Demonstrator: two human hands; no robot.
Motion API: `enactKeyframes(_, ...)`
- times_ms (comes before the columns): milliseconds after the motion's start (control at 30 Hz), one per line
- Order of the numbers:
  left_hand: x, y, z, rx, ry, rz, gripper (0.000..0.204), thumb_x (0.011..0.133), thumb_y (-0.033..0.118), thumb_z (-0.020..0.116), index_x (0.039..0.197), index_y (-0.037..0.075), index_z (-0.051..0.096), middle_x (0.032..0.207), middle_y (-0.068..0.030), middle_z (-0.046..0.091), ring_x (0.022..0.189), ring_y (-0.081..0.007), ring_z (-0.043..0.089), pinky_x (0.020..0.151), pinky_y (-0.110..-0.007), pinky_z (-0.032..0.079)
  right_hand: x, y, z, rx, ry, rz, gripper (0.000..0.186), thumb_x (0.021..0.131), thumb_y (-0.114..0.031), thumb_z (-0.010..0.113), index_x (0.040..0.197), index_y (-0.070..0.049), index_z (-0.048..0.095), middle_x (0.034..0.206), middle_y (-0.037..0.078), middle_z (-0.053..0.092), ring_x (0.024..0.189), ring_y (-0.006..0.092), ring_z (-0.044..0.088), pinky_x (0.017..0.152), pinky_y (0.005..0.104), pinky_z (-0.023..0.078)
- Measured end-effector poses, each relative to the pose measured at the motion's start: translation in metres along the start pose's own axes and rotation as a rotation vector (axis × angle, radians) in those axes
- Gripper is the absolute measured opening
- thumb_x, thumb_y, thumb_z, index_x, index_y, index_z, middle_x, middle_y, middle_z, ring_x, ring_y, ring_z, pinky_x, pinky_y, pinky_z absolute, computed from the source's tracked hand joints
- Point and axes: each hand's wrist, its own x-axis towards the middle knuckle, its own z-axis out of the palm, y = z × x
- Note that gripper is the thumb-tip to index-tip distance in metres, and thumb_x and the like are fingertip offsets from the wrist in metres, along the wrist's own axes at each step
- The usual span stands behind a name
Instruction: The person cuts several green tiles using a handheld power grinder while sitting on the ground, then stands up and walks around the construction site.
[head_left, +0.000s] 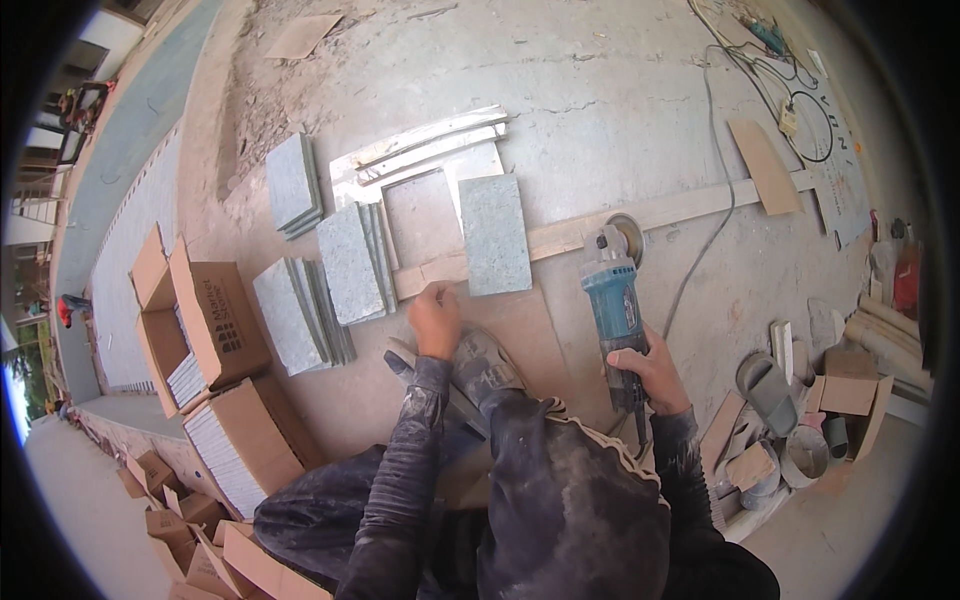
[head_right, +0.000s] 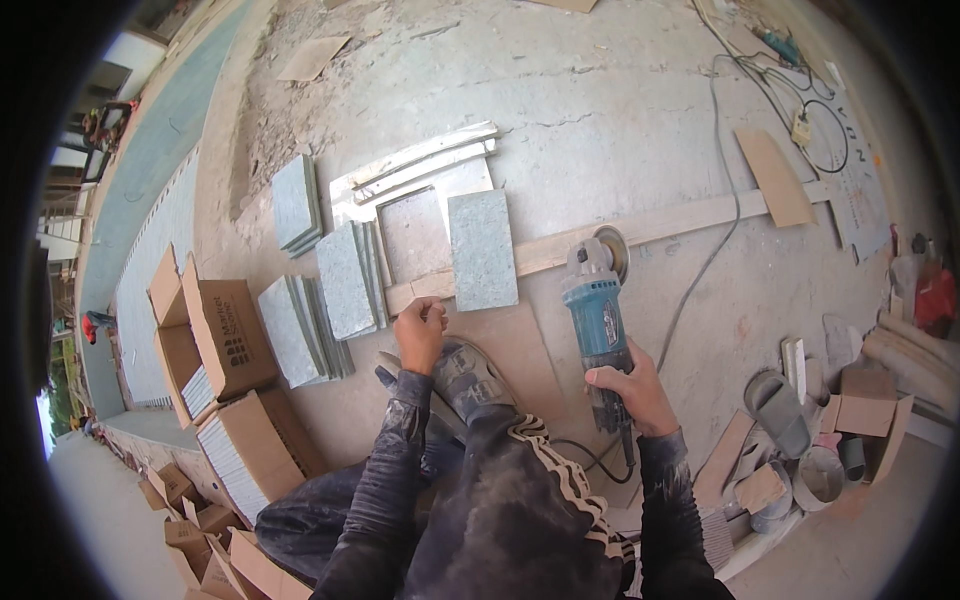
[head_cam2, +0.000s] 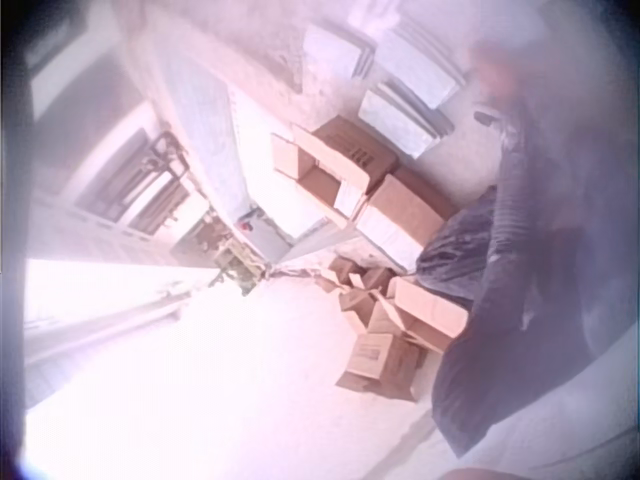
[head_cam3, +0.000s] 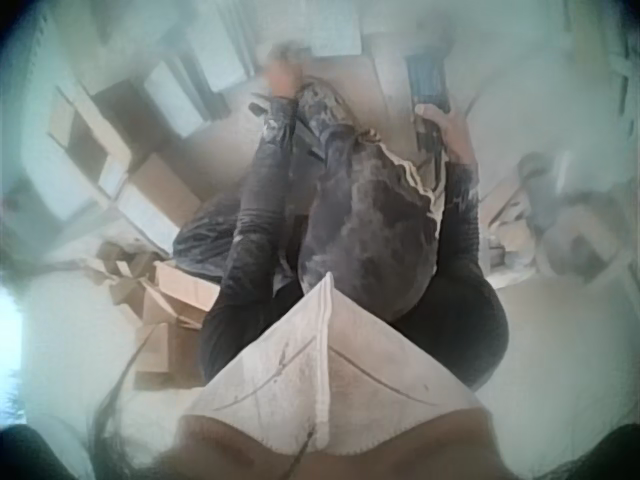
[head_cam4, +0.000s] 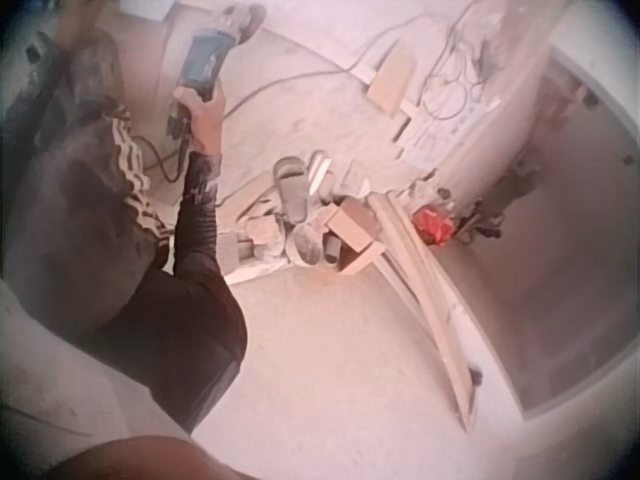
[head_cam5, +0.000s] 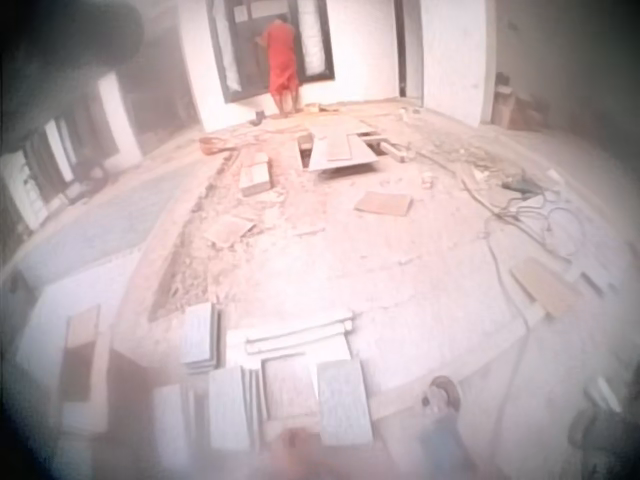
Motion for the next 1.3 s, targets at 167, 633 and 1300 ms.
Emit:
enactKeyframes(167, -0.006, -0.006, 0.011, -0.620, -0.386, -0.244, 0.025, 0.090, 0.011, 0.055, 0.103, -0.011, 0.057, 0.090, -0.0148, 0.065, 0.074, -0.0165, 0.065, 0.066, -0.023, 0.055, -0.002, 0.001, 0.001, -0.026, -0.006, -0.008, 0.039, 0.069, -0.016, 0.069, 0.102, -0.002, 0.054, 0.081, 0.002, 0.056, 0.070, 0.0101, 0.055, 0.064, 0.0238, 0.045)
enactKeyframes(633, -0.024, 0.015, 0.049, -0.825, -0.469, -0.365, 0.022, 0.093, 0.017, 0.052, 0.098, -0.003, 0.058, 0.084, -0.0084, 0.063, 0.076, -0.0155, 0.063, 0.068, -0.025, 0.054, 0.019, 0.004, 0.046, -0.133, -0.100, -0.098, 0.046, 0.070, -0.020, 0.071, 0.107, 0.001, 0.054, 0.085, 0.003, 0.056, 0.076, 0.0109, 0.053, 0.068, 0.0251, 0.044)
enactKeyframes(1300, -0.019, -0.006, 0.041, -0.336, -0.380, 0.176, 0.014, 0.084, 0.011, 0.056, 0.089, 0.000, 0.064, 0.082, -0.0078, 0.066, 0.071, -0.0155, 0.063, 0.061, -0.030, 0.050, 0.034, 0.035, 0.106, -0.371, -0.089, -0.188, 0.049, 0.067, -0.025, 0.071, 0.103, 0.003, 0.054, 0.092, 0.013, 0.060, 0.086, 0.0220, 0.058, 0.076, 0.0325, 0.045)
